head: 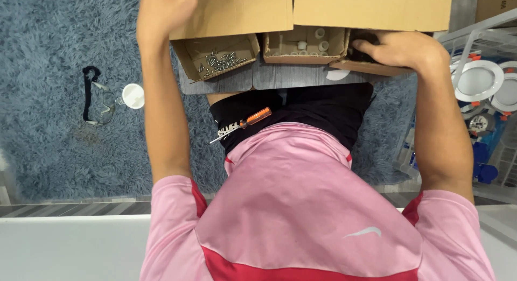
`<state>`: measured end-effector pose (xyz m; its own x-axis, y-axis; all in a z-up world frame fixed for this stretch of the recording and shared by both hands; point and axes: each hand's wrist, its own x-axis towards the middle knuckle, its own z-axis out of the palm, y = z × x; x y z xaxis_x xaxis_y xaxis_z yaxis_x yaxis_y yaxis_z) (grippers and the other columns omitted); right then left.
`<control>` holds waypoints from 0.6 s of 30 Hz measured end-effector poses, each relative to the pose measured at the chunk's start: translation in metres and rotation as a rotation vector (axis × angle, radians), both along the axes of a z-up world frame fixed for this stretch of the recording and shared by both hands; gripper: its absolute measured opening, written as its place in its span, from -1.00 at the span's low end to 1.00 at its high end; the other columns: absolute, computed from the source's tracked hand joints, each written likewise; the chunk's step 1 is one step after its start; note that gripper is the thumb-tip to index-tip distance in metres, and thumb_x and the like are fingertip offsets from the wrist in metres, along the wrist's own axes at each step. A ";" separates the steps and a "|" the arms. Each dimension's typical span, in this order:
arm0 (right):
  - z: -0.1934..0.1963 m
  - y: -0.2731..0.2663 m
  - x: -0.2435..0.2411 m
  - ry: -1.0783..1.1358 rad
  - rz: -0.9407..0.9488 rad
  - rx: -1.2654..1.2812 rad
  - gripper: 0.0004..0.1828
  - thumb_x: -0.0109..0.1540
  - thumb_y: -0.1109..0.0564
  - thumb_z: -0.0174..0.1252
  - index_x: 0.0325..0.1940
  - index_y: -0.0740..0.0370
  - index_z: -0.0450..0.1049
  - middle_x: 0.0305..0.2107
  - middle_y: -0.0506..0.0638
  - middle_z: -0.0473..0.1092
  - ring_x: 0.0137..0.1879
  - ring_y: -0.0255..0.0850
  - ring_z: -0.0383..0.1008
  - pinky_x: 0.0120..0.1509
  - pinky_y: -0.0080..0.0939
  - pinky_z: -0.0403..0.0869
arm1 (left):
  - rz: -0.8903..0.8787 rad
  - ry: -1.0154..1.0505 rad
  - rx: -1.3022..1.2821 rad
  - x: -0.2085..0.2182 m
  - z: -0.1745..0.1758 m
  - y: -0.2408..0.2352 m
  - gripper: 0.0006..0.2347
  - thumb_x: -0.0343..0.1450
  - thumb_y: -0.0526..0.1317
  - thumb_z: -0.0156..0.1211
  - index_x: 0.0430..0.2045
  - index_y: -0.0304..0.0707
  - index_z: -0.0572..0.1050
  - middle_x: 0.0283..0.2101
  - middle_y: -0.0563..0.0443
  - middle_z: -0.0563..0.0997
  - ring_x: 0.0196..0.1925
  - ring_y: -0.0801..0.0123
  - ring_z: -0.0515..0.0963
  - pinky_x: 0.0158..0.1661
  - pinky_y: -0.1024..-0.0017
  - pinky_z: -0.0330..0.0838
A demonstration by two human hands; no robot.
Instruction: Assembling or repairing a small electrical component by inserting a white module into a blue housing and using a screwdriver.
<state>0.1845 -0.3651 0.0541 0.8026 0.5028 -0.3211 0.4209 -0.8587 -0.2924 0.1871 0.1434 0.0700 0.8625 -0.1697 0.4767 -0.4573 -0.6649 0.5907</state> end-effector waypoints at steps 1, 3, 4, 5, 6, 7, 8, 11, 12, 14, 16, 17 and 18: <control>0.002 0.001 0.000 -0.055 0.026 0.038 -0.57 0.48 0.01 0.21 0.32 0.33 0.62 -0.01 0.25 0.65 -0.15 0.30 0.66 -0.10 0.19 0.60 | -0.002 0.002 -0.009 -0.011 0.013 -0.011 -0.82 0.65 -0.46 0.21 -0.38 -0.54 0.51 -0.51 -0.06 0.47 -0.54 0.38 0.25 -0.55 0.36 0.12; -0.018 -0.006 0.005 -0.086 0.008 -0.027 -0.58 0.47 0.00 0.26 0.27 0.37 0.63 -0.10 0.27 0.65 -0.23 0.27 0.67 -0.19 0.16 0.60 | -0.100 0.047 -0.177 -0.038 0.044 -0.035 -0.94 0.71 -0.44 0.15 -0.12 -0.55 0.48 -0.32 -0.15 0.52 -0.37 0.28 0.41 -0.36 0.33 0.35; -0.028 -0.010 0.007 -0.117 -0.012 -0.091 -0.58 0.46 0.00 0.31 0.22 0.42 0.64 -0.19 0.29 0.66 -0.32 0.24 0.68 -0.28 0.13 0.61 | -0.201 0.092 -0.346 -0.052 0.059 -0.047 -0.88 0.77 -0.43 0.08 0.15 -0.55 0.44 -0.12 -0.24 0.58 -0.20 0.21 0.57 -0.17 0.32 0.59; -0.032 -0.012 0.007 -0.117 -0.010 -0.091 -0.58 0.46 0.00 0.31 0.22 0.42 0.64 -0.19 0.29 0.66 -0.32 0.24 0.68 -0.28 0.13 0.61 | -0.199 0.092 -0.346 -0.061 0.054 -0.051 -0.88 0.77 -0.43 0.08 0.15 -0.55 0.44 -0.12 -0.24 0.58 -0.20 0.21 0.57 -0.17 0.32 0.59; -0.035 -0.015 0.007 -0.139 -0.028 -0.080 -0.58 0.41 0.03 0.32 0.21 0.44 0.64 -0.13 0.32 0.65 -0.27 0.29 0.66 -0.23 0.16 0.60 | -0.286 0.226 -0.541 -0.069 0.050 -0.055 -0.88 0.76 -0.29 0.03 0.05 -0.39 0.34 -0.08 -0.26 0.58 -0.24 0.24 0.60 -0.24 0.43 0.56; -0.040 -0.017 0.006 -0.159 -0.046 -0.068 -0.57 0.37 0.07 0.34 0.21 0.45 0.64 -0.07 0.36 0.64 -0.21 0.33 0.64 -0.17 0.20 0.59 | -0.375 0.364 -0.734 -0.078 0.045 -0.058 -0.83 0.75 -0.15 -0.03 -0.05 -0.25 0.23 -0.05 -0.28 0.59 -0.28 0.28 0.63 -0.32 0.53 0.52; -0.039 -0.016 0.004 -0.157 -0.043 -0.067 -0.57 0.37 0.07 0.34 0.21 0.45 0.64 -0.07 0.36 0.64 -0.21 0.33 0.64 -0.17 0.20 0.59 | -0.371 0.365 -0.734 -0.091 0.043 -0.068 -0.83 0.75 -0.15 -0.03 -0.05 -0.25 0.23 -0.05 -0.28 0.59 -0.28 0.28 0.63 -0.32 0.53 0.52; -0.031 -0.014 -0.001 -0.218 -0.058 -0.042 -0.56 0.35 0.10 0.36 0.24 0.44 0.65 -0.07 0.34 0.64 -0.23 0.30 0.65 -0.22 0.17 0.61 | -0.410 0.528 -1.067 -0.122 0.025 -0.091 -0.88 0.71 -0.17 -0.07 -0.20 -0.02 0.19 0.27 -0.52 0.58 -0.25 0.28 0.69 -0.35 0.56 0.61; -0.026 -0.012 -0.004 -0.220 -0.064 -0.005 -0.63 0.38 0.13 0.36 0.21 0.40 0.68 -0.16 0.27 0.65 -0.30 0.23 0.64 -0.25 0.13 0.60 | -0.464 0.609 -1.220 -0.128 0.010 -0.095 -0.86 0.69 -0.18 -0.01 -0.21 -0.07 0.20 0.27 -0.58 0.56 -0.27 0.25 0.71 -0.38 0.56 0.63; -0.015 -0.010 -0.011 -0.217 -0.071 0.030 -0.70 0.41 0.16 0.35 0.18 0.35 0.72 -0.25 0.20 0.66 -0.37 0.17 0.64 -0.29 0.09 0.58 | -0.514 0.694 -1.376 -0.141 -0.011 -0.102 -0.84 0.66 -0.19 0.06 -0.22 -0.12 0.22 0.27 -0.63 0.53 -0.29 0.23 0.72 -0.42 0.56 0.64; -0.003 -0.009 -0.017 -0.233 -0.097 0.110 -0.70 0.42 0.20 0.38 0.23 0.31 0.76 -0.14 0.22 0.67 -0.32 0.14 0.63 -0.14 0.10 0.59 | -0.592 0.723 -1.385 -0.154 -0.022 -0.107 -0.77 0.65 -0.23 0.14 0.06 -0.03 0.19 0.38 -0.59 0.42 0.10 0.00 0.69 -0.13 0.39 0.73; 0.003 -0.009 -0.022 -0.232 -0.099 0.108 -0.70 0.42 0.20 0.38 0.23 0.31 0.76 -0.14 0.22 0.67 -0.32 0.14 0.63 -0.14 0.10 0.59 | -0.594 0.725 -1.386 -0.157 -0.028 -0.109 -0.77 0.65 -0.23 0.14 0.06 -0.03 0.19 0.38 -0.59 0.42 0.10 0.00 0.69 -0.13 0.39 0.73; 0.009 -0.008 -0.026 -0.287 -0.065 0.184 -0.72 0.41 0.25 0.41 0.21 0.31 0.79 -0.21 0.19 0.65 -0.35 0.08 0.56 -0.09 0.03 0.55 | -0.554 0.697 -1.337 -0.160 -0.035 -0.111 -0.62 0.60 -0.34 0.19 0.24 -0.08 0.17 0.38 -0.47 0.43 0.02 0.02 0.70 -0.11 0.33 0.72</control>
<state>0.1583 -0.3735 0.0635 0.8795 0.4758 0.0134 0.4542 -0.8305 -0.3224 0.0271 0.0324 0.0353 0.9417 -0.3238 0.0916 0.1389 0.6222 0.7704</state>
